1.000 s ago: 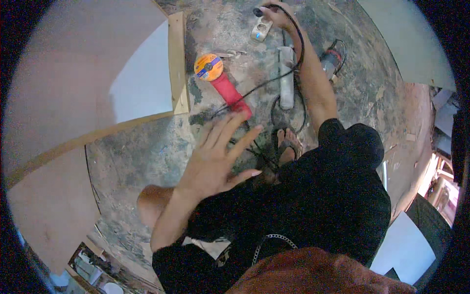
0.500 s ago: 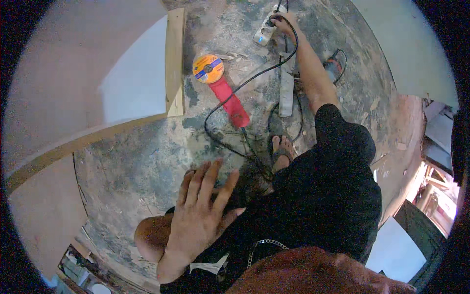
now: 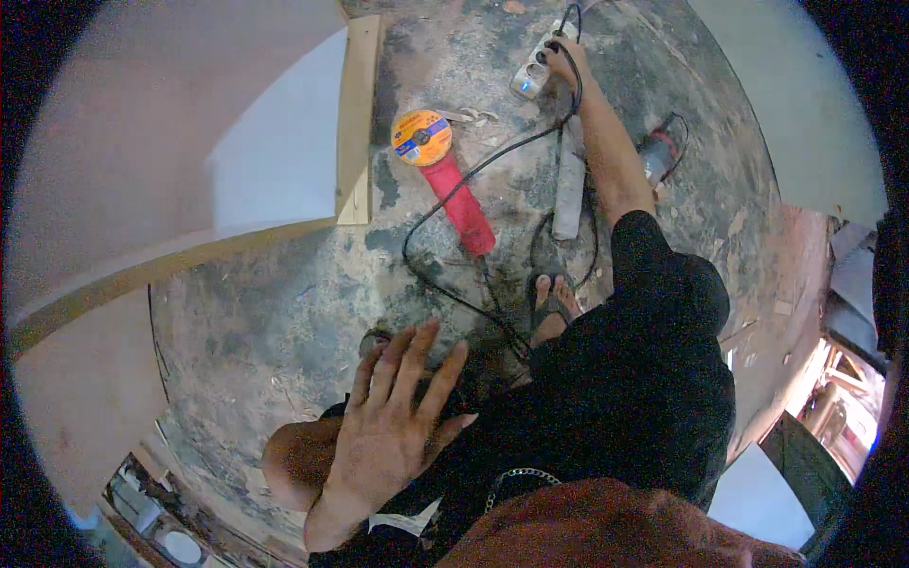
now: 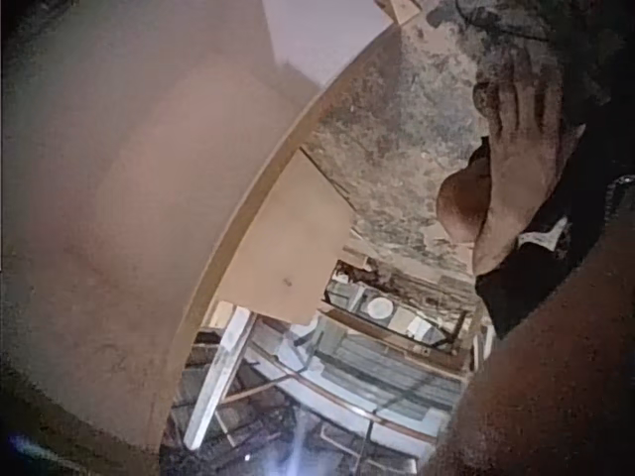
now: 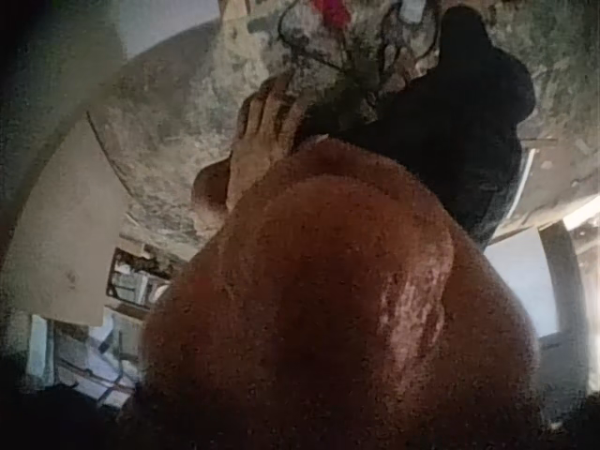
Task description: The person uses a pencil and a ruler to mark a line on a wooden cabinet panel, then uses a powered angle grinder to cut along the marked line.
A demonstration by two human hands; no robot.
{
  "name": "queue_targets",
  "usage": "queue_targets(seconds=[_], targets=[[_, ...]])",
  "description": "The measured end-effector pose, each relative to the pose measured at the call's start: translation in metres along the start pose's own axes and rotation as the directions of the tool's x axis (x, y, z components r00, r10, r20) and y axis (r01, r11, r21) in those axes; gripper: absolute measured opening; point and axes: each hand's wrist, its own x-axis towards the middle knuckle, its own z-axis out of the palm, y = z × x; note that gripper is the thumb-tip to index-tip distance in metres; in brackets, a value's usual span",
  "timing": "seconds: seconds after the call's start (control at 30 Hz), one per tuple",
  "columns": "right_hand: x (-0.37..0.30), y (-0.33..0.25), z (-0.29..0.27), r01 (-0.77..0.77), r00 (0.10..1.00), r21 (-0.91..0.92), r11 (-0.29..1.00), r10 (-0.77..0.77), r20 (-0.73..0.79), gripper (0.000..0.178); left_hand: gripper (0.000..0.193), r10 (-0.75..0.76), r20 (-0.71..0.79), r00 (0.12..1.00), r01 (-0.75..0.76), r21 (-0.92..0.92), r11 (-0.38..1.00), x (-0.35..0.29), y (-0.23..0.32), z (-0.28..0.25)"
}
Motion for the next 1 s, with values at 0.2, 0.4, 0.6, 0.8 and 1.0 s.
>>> queue_targets(seconds=[0.2, 0.4, 0.6, 0.8, 1.0], targets=[[-0.007, 0.002, -0.01, -0.04, 0.999, -0.11, 0.993, 0.036, -0.035, 0.028, 0.066, 0.019, -0.012, 1.0, -0.019, 0.008, 1.0, -0.001, 0.004, -0.003], [-0.02, -0.013, -0.002, 0.014, 0.992, -0.076, 0.997, -0.023, -0.122, 0.024, 0.066, 0.011, -0.015, 1.0, -0.011, 0.012, 1.0, -0.006, 0.004, -0.001], [-0.011, 0.0, -0.006, -0.039, 0.999, -0.089, 0.995, 0.038, -0.011, 0.026, 0.066, 0.009, -0.019, 1.0, -0.008, 0.032, 0.999, -0.007, 0.005, -0.002], [-0.013, -0.008, -0.001, -0.13, 0.99, -0.116, 0.985, 0.136, 0.044, 0.029, 0.066, -0.001, -0.005, 1.0, 0.002, 0.018, 1.0, -0.008, 0.004, 0.0], [-0.019, 0.001, -0.007, -0.098, 0.989, -0.124, 0.987, 0.083, -0.124, 0.037, 0.067, 0.008, 0.013, 1.0, -0.008, 0.027, 1.0, -0.003, 0.005, -0.003]])
